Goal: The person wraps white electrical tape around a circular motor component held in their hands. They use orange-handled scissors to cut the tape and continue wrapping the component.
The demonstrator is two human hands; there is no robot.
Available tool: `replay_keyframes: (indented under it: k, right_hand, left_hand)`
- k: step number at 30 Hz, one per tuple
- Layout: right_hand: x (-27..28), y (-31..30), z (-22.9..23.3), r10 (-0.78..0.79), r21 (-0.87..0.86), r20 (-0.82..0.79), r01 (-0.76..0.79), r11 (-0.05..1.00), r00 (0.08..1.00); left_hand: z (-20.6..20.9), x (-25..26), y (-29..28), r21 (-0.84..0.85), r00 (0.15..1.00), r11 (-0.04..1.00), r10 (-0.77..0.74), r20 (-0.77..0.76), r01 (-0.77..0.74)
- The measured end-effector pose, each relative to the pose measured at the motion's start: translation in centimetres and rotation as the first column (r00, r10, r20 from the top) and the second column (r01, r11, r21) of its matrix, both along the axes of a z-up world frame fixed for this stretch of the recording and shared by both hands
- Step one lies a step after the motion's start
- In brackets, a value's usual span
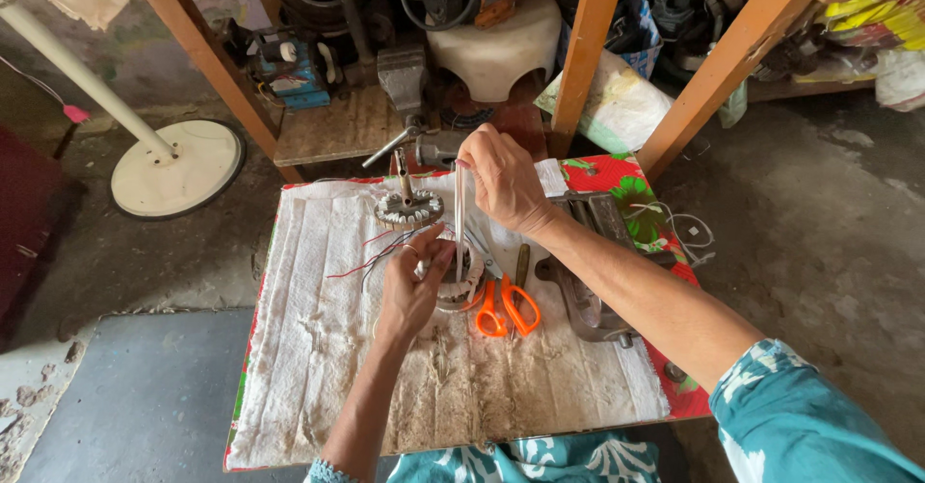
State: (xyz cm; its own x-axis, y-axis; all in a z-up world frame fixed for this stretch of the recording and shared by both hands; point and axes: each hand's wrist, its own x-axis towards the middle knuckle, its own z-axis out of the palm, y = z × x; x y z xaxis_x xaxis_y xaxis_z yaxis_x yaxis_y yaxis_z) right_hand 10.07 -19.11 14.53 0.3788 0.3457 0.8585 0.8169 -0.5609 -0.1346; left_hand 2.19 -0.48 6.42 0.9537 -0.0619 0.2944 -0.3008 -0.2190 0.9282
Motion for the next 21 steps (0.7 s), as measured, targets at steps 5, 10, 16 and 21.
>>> replay_keyframes:
  k: [5, 10, 16, 21]
  right_hand:
    - [0.3, 0.1, -0.3, 0.01, -0.015, -0.041, -0.011, 1.0, 0.999]
    - [1.7, -0.4, -1.5, 0.041, 0.059, -0.188, -0.03, 0.998, 0.981]
    - [2.2, -0.6, -1.7, 0.193, 0.276, -0.555, -0.04, 0.96, 0.809]
    - [2.5, -0.6, -1.9, 0.274, 0.343, -0.643, -0.051, 0.938, 0.715]
  left_hand:
    - [2.1, 0.3, -0.7, 0.267, 0.934, 0.928, 0.173, 0.311, -0.26]
    - [2.2, -1.4, -2.9, 0.57, 0.954, 0.767, 0.2, 0.225, -0.295]
    - [1.0, -1.0, -3.9, 0.576, 0.919, 0.732, 0.181, 0.352, -0.364]
    - [0.1, -0.1, -4.4, 0.534, 0.899, 0.737, 0.239, 0.366, -0.414]
